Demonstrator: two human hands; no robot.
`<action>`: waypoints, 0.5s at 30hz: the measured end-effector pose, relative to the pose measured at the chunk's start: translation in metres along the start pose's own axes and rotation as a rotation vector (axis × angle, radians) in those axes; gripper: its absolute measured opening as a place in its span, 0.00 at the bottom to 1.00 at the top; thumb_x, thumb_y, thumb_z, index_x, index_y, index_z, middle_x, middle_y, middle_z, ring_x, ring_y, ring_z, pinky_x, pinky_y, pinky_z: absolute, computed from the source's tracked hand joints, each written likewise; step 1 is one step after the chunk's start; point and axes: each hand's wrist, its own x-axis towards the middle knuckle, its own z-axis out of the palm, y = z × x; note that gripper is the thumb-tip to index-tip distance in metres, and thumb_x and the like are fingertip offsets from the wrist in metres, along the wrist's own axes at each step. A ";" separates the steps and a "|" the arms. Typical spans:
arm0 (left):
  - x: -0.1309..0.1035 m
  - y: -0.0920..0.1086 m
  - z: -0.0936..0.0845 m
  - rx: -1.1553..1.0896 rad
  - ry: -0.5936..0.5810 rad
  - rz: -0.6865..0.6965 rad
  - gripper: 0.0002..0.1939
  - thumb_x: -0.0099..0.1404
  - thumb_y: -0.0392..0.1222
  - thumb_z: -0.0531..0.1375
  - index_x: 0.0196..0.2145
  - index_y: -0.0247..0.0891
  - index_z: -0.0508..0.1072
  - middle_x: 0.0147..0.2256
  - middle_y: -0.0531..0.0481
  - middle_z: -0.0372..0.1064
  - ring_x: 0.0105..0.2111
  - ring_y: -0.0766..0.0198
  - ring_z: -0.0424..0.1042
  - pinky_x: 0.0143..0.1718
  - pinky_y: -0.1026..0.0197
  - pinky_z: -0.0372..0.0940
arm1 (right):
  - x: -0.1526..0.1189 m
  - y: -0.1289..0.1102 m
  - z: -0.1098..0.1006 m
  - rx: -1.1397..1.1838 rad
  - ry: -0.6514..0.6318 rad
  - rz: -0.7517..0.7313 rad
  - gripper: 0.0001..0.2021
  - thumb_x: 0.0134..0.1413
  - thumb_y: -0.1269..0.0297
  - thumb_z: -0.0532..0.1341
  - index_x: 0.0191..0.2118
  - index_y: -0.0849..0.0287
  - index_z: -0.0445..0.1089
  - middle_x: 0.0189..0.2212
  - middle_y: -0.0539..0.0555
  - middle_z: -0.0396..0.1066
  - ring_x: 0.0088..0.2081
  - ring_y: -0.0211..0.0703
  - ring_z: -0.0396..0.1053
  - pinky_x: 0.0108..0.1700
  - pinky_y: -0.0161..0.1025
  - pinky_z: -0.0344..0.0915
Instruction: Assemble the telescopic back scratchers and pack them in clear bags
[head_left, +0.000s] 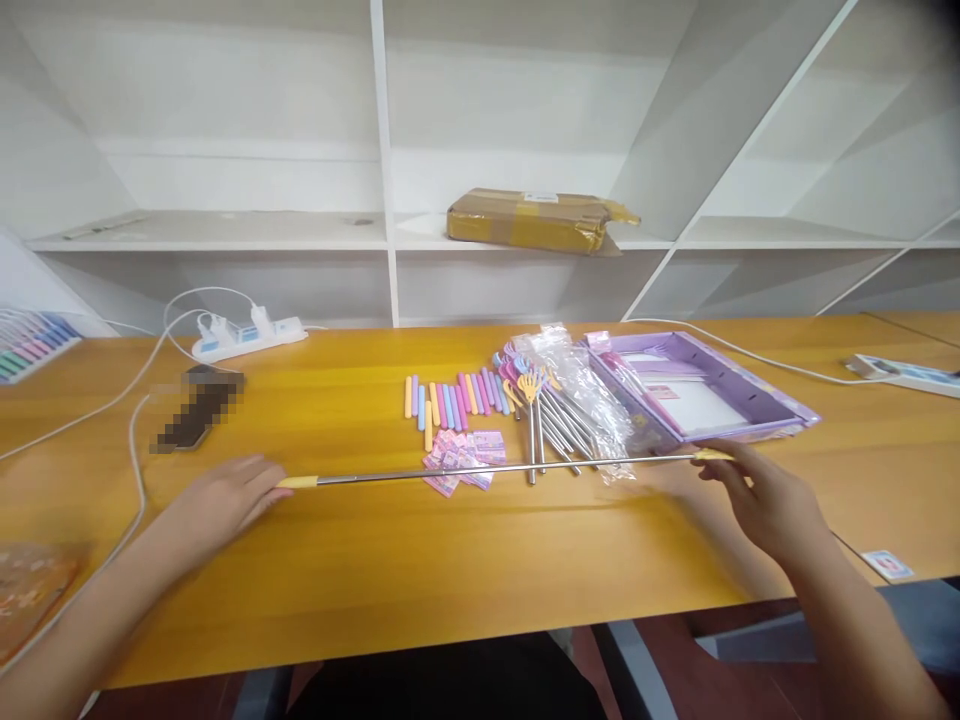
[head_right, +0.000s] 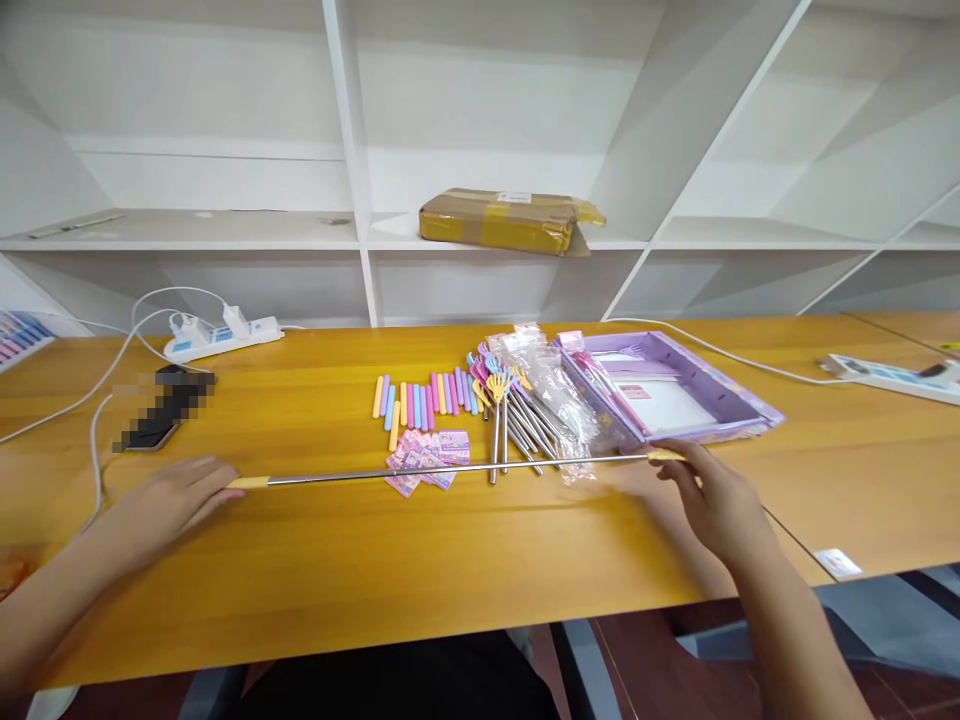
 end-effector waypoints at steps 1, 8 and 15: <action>0.001 0.001 0.000 -0.015 -0.008 -0.017 0.25 0.81 0.57 0.46 0.36 0.43 0.75 0.33 0.50 0.74 0.33 0.58 0.74 0.39 0.58 0.64 | 0.001 -0.005 -0.001 0.030 0.007 0.059 0.16 0.64 0.55 0.55 0.54 0.49 0.70 0.34 0.59 0.81 0.41 0.56 0.81 0.47 0.48 0.70; 0.013 0.002 0.007 -0.050 -0.011 -0.140 0.25 0.79 0.60 0.45 0.38 0.43 0.74 0.34 0.47 0.77 0.34 0.54 0.78 0.37 0.56 0.67 | 0.022 -0.055 -0.011 0.005 0.022 0.210 0.14 0.69 0.59 0.51 0.53 0.56 0.66 0.32 0.59 0.76 0.36 0.51 0.75 0.42 0.45 0.65; 0.058 0.040 -0.007 -0.113 0.043 -0.119 0.28 0.80 0.61 0.43 0.44 0.42 0.76 0.39 0.47 0.80 0.38 0.54 0.78 0.41 0.55 0.69 | 0.034 -0.157 0.012 -0.139 -0.076 -0.060 0.13 0.72 0.60 0.50 0.51 0.56 0.69 0.35 0.60 0.76 0.35 0.50 0.71 0.38 0.41 0.59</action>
